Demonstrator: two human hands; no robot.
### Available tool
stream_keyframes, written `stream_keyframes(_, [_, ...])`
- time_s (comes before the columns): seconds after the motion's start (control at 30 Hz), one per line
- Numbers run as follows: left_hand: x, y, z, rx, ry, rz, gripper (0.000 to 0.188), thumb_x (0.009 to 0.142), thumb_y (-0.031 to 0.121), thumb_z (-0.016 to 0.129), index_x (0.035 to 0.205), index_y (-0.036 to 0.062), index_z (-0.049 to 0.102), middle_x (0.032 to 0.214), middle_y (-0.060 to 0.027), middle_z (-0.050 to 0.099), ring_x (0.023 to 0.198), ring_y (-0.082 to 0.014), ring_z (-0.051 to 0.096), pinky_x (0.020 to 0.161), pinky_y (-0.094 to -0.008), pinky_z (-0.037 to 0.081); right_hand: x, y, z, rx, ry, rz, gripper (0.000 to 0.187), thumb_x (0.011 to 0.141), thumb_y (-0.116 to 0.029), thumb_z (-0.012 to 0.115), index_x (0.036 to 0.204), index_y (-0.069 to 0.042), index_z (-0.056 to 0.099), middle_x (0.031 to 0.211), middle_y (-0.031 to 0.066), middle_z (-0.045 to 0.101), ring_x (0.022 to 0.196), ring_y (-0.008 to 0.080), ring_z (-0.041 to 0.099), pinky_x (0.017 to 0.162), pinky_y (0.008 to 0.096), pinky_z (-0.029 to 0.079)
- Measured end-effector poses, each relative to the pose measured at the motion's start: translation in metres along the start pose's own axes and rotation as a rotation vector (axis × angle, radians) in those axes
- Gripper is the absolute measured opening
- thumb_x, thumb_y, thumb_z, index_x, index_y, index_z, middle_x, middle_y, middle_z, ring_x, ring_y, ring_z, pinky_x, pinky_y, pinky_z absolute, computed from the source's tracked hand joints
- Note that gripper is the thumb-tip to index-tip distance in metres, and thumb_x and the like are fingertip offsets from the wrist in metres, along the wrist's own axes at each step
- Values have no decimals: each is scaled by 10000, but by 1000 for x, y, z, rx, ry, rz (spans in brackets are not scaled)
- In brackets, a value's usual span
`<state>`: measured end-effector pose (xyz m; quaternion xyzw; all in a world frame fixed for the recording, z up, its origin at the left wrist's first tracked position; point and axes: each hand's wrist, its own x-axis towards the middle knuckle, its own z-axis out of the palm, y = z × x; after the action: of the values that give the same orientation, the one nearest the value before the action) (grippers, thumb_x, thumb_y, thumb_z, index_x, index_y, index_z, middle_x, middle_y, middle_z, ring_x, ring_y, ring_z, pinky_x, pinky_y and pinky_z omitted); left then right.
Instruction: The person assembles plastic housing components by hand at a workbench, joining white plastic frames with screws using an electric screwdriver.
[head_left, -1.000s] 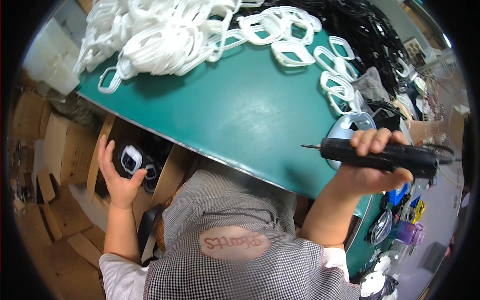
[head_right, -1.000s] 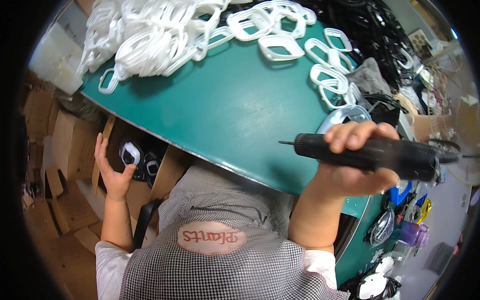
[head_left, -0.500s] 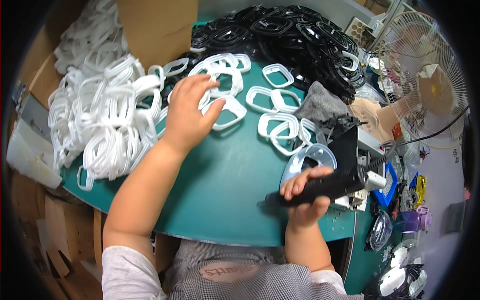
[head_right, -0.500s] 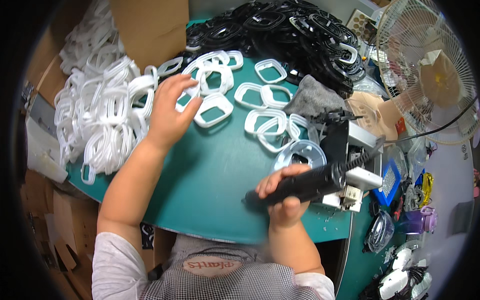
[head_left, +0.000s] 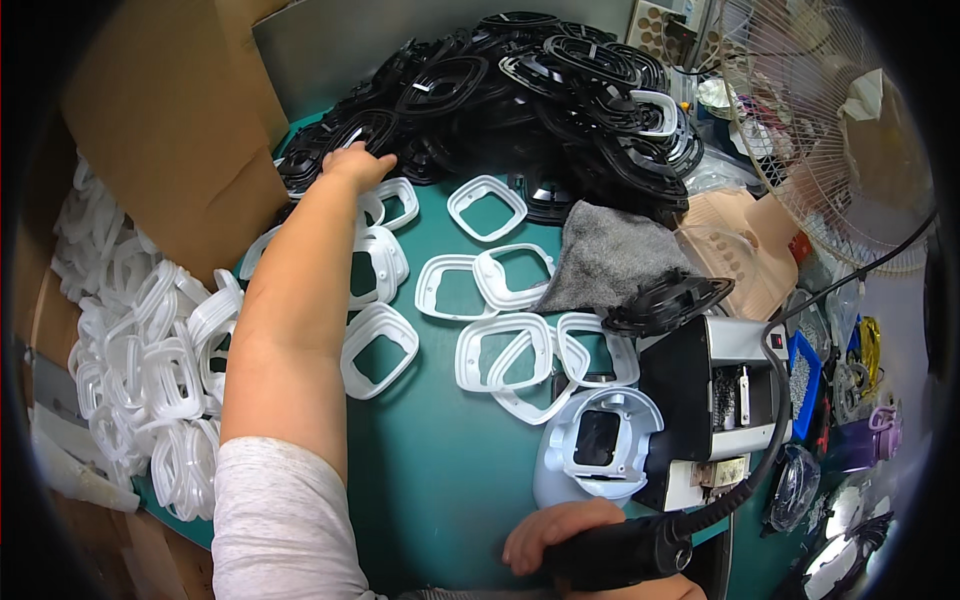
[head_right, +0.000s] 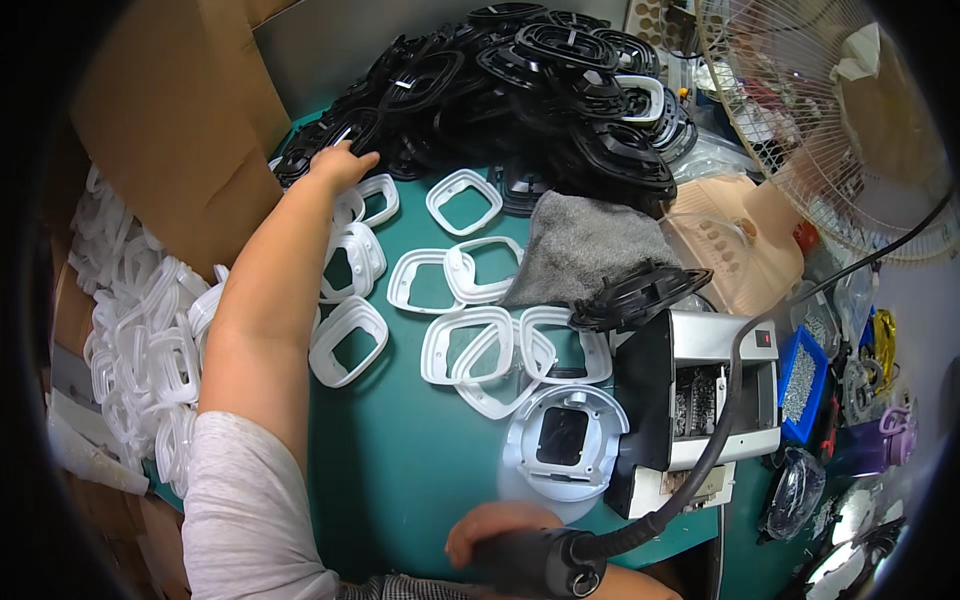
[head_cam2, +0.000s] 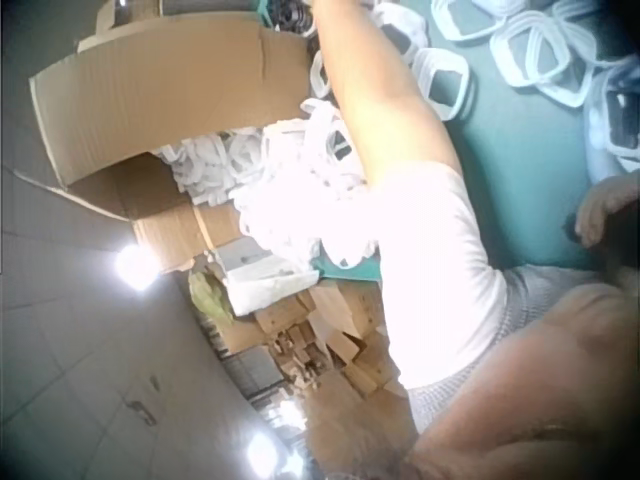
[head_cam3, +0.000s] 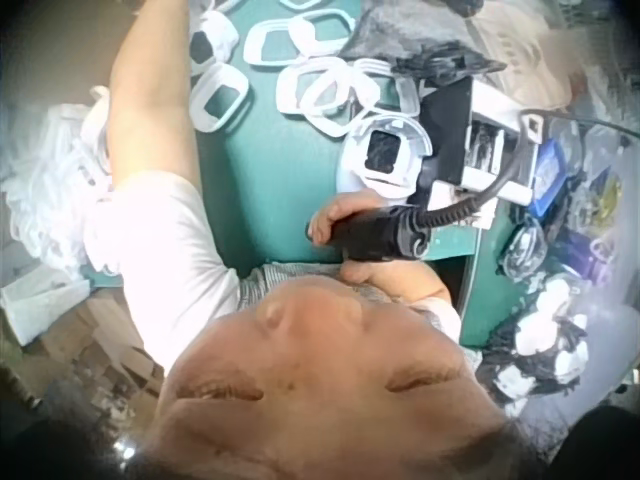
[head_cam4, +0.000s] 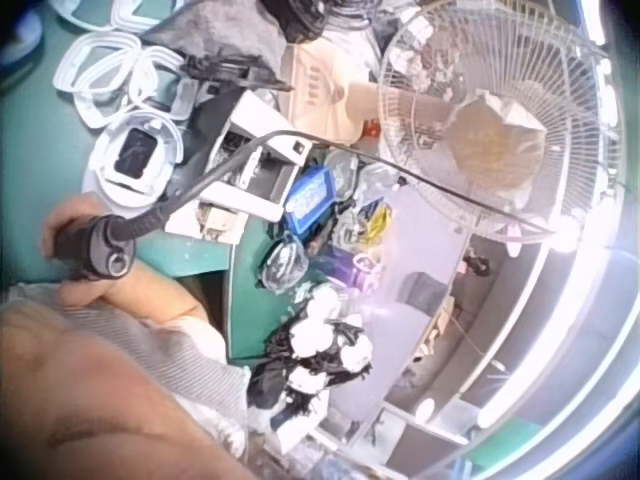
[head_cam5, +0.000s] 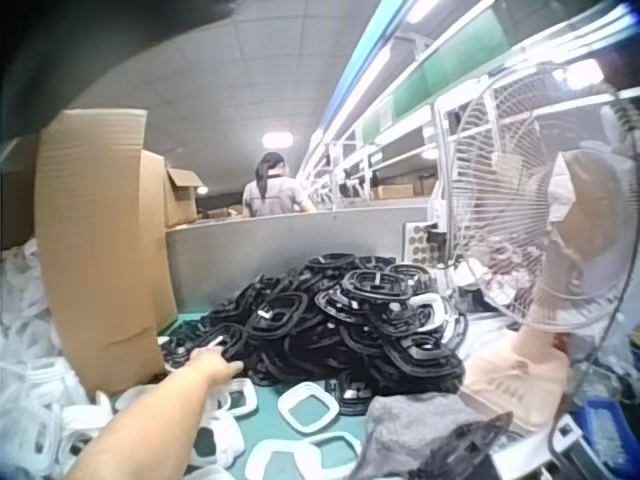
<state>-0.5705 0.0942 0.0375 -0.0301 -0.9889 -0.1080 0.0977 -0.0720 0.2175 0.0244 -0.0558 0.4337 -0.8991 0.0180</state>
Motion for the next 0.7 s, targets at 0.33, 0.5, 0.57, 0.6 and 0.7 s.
stream_keyframes(0.33, [-65,-22,-85,-568,143,384,349,850,350,652,1049,65,681,879,-95,692,796,-232,642,738,-348,484,7,16,1,-100,-50,-434,561,799,-378,756,1087,-17,438,772,140,585,664,248,613,635,395,540])
stream_keyframes(0.5, [-161,-35,-144,-1036,-235,284,345,944,338,573,1000,8,655,814,9,648,724,-55,557,644,-218,453,8,13,10,-10,142,-490,663,759,-509,746,1083,-34,415,746,86,565,601,191,590,595,345,538])
stream_keyframes(0.57, [-203,-42,-145,-1097,-425,255,312,952,325,555,1005,31,645,824,20,641,728,-62,555,669,-218,451,10,10,5,-1,138,-483,664,775,-572,695,1079,-50,418,705,59,530,558,172,567,561,332,528])
stream_keyframes(0.6, [-226,-45,-144,-1107,-529,237,270,957,307,540,1002,61,642,857,24,634,765,-64,551,699,-222,448,7,4,6,103,169,-435,724,706,-551,769,1085,-32,436,712,85,551,575,188,574,565,344,521])
stream_keyframes(0.7, [-295,-59,-122,-1008,-782,67,235,950,282,545,994,72,643,896,26,626,817,-68,537,723,-232,447,13,-1,-6,251,-5,-453,698,790,-633,633,1115,-41,459,691,61,535,529,169,554,533,331,508])
